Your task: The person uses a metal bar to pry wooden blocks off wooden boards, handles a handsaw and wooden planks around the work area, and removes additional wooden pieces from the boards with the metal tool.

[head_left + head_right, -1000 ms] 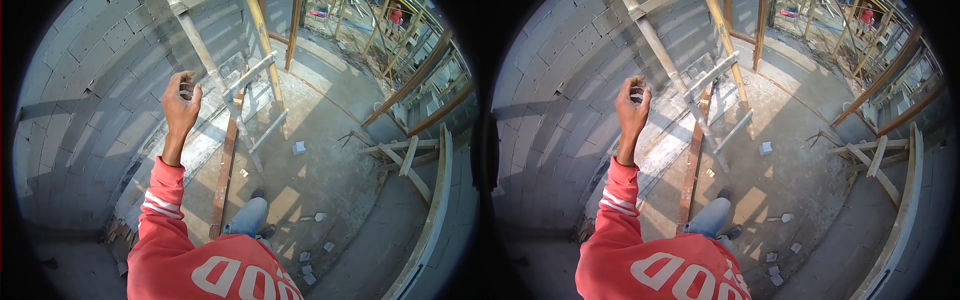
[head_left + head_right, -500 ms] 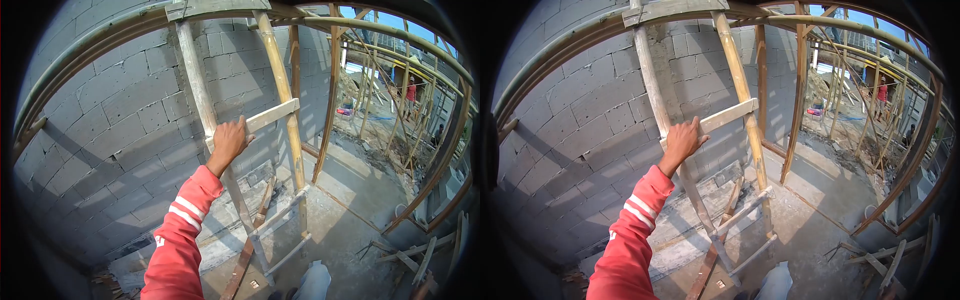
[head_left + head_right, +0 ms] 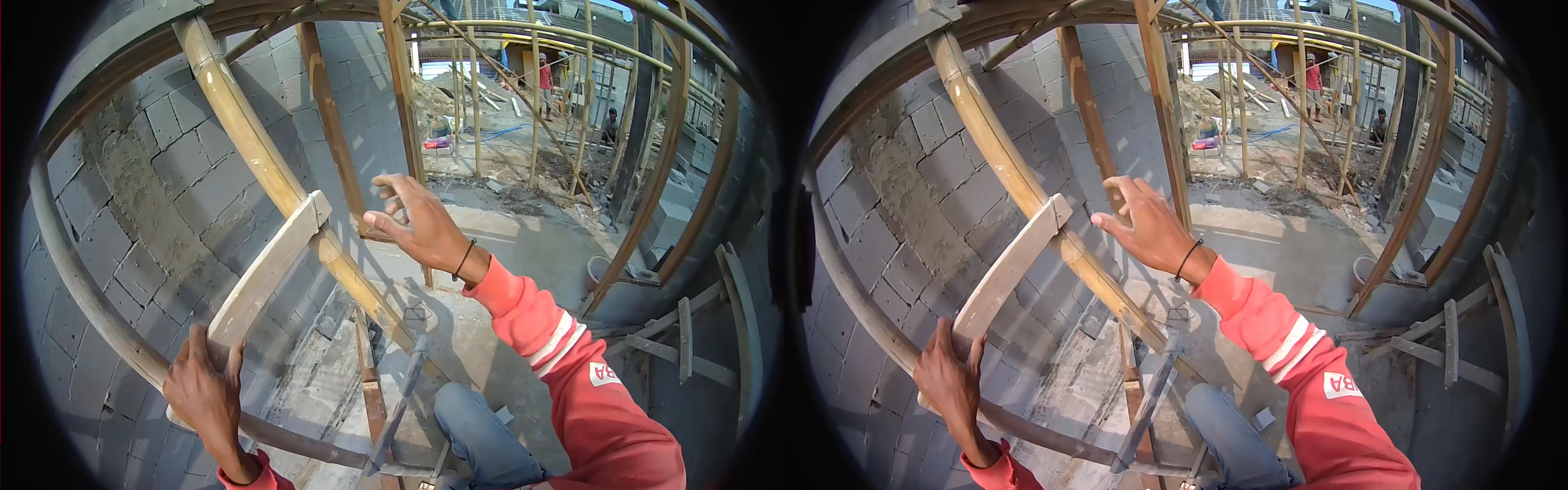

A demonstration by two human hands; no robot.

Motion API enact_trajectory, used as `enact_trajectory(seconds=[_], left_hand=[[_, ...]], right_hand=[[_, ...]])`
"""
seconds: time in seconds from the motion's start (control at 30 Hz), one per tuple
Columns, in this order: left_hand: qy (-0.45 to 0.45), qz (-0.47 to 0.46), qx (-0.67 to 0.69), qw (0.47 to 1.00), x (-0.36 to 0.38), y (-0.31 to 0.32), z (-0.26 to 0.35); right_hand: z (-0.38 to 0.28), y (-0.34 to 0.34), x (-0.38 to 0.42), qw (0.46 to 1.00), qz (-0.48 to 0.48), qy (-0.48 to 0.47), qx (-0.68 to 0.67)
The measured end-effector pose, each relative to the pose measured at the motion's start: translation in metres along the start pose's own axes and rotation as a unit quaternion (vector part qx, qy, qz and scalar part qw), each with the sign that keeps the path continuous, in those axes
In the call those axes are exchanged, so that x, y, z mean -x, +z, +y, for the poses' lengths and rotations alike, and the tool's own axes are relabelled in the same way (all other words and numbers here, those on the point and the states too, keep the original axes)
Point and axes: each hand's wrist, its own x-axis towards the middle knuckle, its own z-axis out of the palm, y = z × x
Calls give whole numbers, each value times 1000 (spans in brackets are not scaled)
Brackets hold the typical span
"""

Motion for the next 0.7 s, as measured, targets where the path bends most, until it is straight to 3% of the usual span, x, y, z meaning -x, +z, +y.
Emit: enact_trajectory(seconds=[0.17, 0.27, 0.33, 0.43, 0.53, 0.57, 0.63, 0.7], left_hand=[[-28, 48, -54, 997, 0, 15, 7], [-48, 4, -6, 999, -6, 15, 5], [1, 34, -36, 999, -6, 14, -4], [-9, 8, -27, 1000, 5, 11, -24], [11, 125, 51, 991, 18, 15, -36], [2, 86, 79, 993, 18, 13, -38], [-2, 229, 187, 955, 21, 37, -31], [-12, 361, 308, 880, 55, 27, -12]], right_hand=[[2, 86, -77, 996, 18, -40, -84], [-11, 106, -78, 996, 17, -57, -74], [-29, 105, -73, 988, 105, -115, 10], [-79, 109, -50, 961, 120, -248, -10], [-115, 134, -25, 944, 19, -328, -40], [-113, 158, -21, 943, -26, -312, -113], [-81, 205, -34, 940, -59, -327, -74], [-73, 229, -38, 939, -77, -332, -43]])
